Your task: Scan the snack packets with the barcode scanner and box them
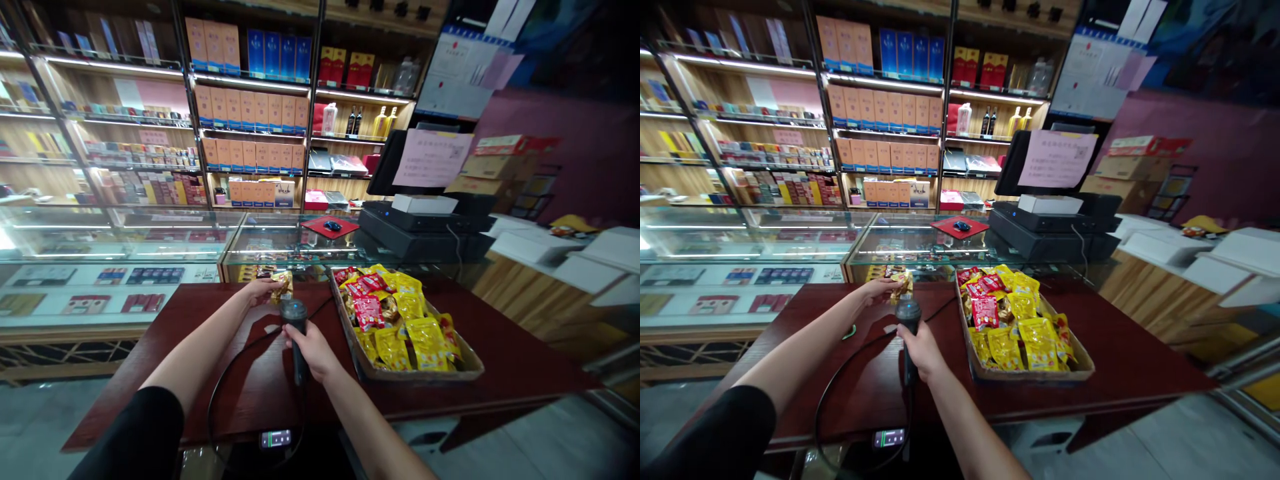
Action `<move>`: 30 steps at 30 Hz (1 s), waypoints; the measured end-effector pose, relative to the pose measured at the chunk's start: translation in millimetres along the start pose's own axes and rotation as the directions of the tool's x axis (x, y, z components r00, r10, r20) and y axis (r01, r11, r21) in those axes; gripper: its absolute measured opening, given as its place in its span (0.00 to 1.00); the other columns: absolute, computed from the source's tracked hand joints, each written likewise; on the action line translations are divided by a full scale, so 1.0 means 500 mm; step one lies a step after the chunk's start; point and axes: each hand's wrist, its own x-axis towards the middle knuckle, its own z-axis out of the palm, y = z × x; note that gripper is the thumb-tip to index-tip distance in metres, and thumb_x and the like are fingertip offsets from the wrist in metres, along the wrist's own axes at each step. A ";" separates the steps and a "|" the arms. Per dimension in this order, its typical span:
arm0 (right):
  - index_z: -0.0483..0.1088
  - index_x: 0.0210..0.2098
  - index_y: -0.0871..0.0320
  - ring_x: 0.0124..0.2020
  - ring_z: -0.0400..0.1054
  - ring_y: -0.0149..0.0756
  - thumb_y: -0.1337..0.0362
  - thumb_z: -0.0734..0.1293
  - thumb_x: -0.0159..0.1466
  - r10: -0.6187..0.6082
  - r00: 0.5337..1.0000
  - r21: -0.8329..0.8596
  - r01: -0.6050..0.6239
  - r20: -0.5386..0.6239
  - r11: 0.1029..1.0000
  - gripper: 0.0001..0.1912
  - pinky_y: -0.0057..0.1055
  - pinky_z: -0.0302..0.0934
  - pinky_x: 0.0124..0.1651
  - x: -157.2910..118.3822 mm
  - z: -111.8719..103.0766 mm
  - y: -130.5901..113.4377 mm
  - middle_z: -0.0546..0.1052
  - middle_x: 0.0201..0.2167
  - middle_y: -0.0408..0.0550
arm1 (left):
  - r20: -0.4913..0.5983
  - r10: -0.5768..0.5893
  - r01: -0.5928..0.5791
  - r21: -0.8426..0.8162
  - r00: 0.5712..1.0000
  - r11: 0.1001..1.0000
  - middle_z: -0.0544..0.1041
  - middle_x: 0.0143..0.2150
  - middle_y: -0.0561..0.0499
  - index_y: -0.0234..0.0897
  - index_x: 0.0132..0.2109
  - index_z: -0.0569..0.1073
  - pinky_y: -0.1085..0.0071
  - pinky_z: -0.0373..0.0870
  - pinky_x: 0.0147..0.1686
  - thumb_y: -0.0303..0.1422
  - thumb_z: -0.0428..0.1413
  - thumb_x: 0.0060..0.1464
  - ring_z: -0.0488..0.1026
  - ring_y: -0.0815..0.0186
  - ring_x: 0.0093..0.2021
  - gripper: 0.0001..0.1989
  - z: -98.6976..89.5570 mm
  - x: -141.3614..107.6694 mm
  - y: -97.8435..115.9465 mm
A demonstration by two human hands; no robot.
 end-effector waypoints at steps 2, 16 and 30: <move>0.71 0.40 0.62 0.38 0.72 0.38 0.56 0.71 0.53 -0.029 1.000 -0.016 0.029 -0.006 0.999 0.19 0.33 0.66 0.40 0.001 0.003 -0.007 0.78 0.35 0.51 | 0.013 -0.008 0.008 -0.031 1.000 0.999 0.77 0.28 0.52 0.35 0.35 0.76 0.75 0.64 0.25 0.35 0.71 0.33 0.70 0.72 0.23 0.19 0.002 -0.002 0.012; 0.72 0.38 0.61 0.33 0.70 0.34 0.56 0.71 0.53 -0.019 1.000 0.014 0.019 0.005 1.000 0.17 0.31 0.64 0.38 -0.004 0.014 0.003 0.77 0.32 0.49 | 0.046 -0.048 0.049 -0.017 0.998 0.999 0.77 0.29 0.53 0.35 0.37 0.74 0.74 0.67 0.27 0.37 0.70 0.34 0.71 0.70 0.25 0.22 -0.007 0.005 0.001; 0.73 0.39 0.60 0.36 0.71 0.37 0.56 0.72 0.52 -0.021 1.000 0.013 0.022 -0.005 1.000 0.18 0.32 0.65 0.39 -0.003 0.016 0.008 0.78 0.33 0.49 | 0.061 -0.067 0.068 -0.012 0.996 0.998 0.77 0.29 0.52 0.36 0.37 0.73 0.73 0.69 0.28 0.36 0.70 0.36 0.72 0.69 0.26 0.20 -0.013 0.007 -0.001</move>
